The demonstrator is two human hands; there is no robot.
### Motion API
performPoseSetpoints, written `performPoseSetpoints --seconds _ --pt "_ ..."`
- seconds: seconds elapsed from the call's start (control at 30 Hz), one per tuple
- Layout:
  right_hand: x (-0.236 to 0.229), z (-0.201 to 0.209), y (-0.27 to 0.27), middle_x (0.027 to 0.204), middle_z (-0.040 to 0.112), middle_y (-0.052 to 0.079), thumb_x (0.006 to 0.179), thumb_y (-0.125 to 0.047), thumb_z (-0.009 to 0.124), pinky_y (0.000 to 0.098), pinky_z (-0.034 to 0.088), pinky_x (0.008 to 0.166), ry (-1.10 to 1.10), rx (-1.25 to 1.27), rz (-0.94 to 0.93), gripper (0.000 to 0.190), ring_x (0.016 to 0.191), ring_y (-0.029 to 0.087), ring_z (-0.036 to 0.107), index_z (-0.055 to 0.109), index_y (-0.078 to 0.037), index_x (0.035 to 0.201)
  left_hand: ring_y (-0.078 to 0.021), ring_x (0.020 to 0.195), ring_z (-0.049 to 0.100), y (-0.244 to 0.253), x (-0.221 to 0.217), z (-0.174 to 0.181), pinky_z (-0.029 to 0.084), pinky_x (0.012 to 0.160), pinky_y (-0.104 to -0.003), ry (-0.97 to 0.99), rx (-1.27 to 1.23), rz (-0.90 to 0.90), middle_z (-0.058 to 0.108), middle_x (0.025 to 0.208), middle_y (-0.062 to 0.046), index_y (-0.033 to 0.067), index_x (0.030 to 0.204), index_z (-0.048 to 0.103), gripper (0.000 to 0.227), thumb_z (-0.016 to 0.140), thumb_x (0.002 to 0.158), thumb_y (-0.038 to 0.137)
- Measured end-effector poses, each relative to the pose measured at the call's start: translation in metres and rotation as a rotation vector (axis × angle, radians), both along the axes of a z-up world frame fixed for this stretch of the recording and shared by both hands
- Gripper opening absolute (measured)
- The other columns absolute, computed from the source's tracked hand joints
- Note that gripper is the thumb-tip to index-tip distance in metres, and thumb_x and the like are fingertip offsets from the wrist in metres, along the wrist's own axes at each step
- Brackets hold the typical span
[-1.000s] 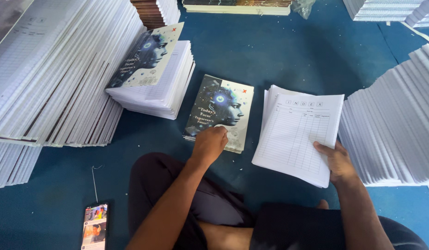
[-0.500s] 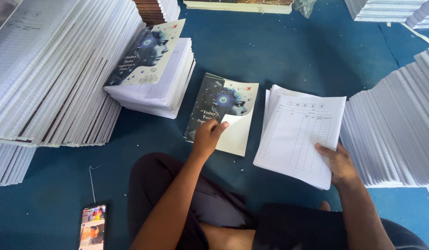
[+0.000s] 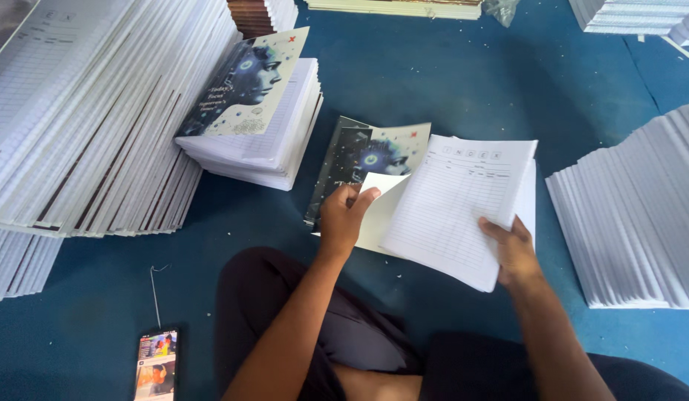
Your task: The person inserts a stack of blank pages into a printed cover, aligns the edges, and places the assembled notebook onto a growing stack. The person repeats this process with multiple covers and page stacks.
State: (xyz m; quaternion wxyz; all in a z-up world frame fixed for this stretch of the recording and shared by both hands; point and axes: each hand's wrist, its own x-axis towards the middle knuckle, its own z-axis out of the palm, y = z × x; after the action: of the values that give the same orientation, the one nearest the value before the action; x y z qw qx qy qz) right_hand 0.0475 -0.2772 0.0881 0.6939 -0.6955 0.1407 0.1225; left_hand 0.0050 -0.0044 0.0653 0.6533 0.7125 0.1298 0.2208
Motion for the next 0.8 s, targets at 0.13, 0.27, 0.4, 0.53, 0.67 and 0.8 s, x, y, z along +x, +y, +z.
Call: performPoseSetpoints --seconds 0.13,0.27,0.4,0.53,0.67,0.8 --pt "0.012 -0.021 0.026 0.135 0.059 0.026 0.090 -0.004 0.060 0.0512 0.056 0.099 0.034 0.105 -0.032 0.061 0.122 0.039 0.064 0.043 0.000 0.148 -0.0138 0.067 0.061 0.000 -0.001 0.002 0.050 0.062 -0.029 0.046 -0.030 -0.008 0.074 0.087 -0.013 0.0018 0.090 0.068 0.030 0.078 0.086 0.030" --pt "0.024 -0.045 0.050 0.136 0.061 0.024 0.092 -0.003 0.060 0.0456 0.057 0.100 0.020 0.203 -0.016 0.057 0.120 0.036 0.065 0.046 0.000 0.146 -0.0234 0.109 0.072 -0.006 -0.004 0.000 0.054 0.094 -0.034 -0.238 0.150 -0.069 0.076 0.114 -0.016 0.0002 0.082 0.062 0.036 0.080 0.088 0.030" --pt "0.036 -0.062 0.065 0.131 0.063 0.021 0.093 -0.004 0.059 0.0430 0.060 0.094 0.055 0.239 -0.037 0.051 0.115 0.032 0.067 0.049 -0.001 0.143 -0.0341 0.136 0.055 -0.017 -0.009 0.003 0.044 0.109 -0.045 -0.201 0.359 -0.225 0.078 0.117 -0.014 0.0033 0.076 0.061 0.036 0.081 0.085 0.031" --pt "0.038 -0.071 0.068 0.125 0.066 0.017 0.097 -0.007 0.059 0.0406 0.060 0.087 -0.048 0.403 0.008 0.047 0.106 0.029 0.069 0.052 -0.002 0.142 -0.0343 0.137 0.056 -0.021 -0.018 0.016 0.046 0.110 -0.047 -0.239 0.428 -0.393 0.076 0.117 -0.012 0.0046 0.077 0.057 0.040 0.081 0.084 0.036" --pt "0.036 -0.059 0.065 0.122 0.069 0.016 0.098 -0.010 0.057 0.0378 0.062 0.084 -0.070 0.469 0.030 0.045 0.103 0.026 0.071 0.054 -0.003 0.142 -0.0358 0.129 0.058 -0.018 -0.022 0.030 0.021 0.114 -0.063 -0.188 0.598 -0.468 0.076 0.106 -0.014 0.0065 0.070 0.066 0.040 0.089 0.074 0.039" --pt "0.034 -0.038 0.057 0.119 0.067 0.011 0.095 -0.008 0.059 0.0364 0.062 0.080 -0.039 0.431 -0.014 0.048 0.099 0.021 0.070 0.054 -0.007 0.143 -0.0322 0.121 0.062 0.016 -0.008 0.028 0.042 0.109 -0.046 -0.176 0.619 0.036 0.071 0.121 -0.015 0.0051 0.107 0.066 0.034 0.075 0.090 0.034"
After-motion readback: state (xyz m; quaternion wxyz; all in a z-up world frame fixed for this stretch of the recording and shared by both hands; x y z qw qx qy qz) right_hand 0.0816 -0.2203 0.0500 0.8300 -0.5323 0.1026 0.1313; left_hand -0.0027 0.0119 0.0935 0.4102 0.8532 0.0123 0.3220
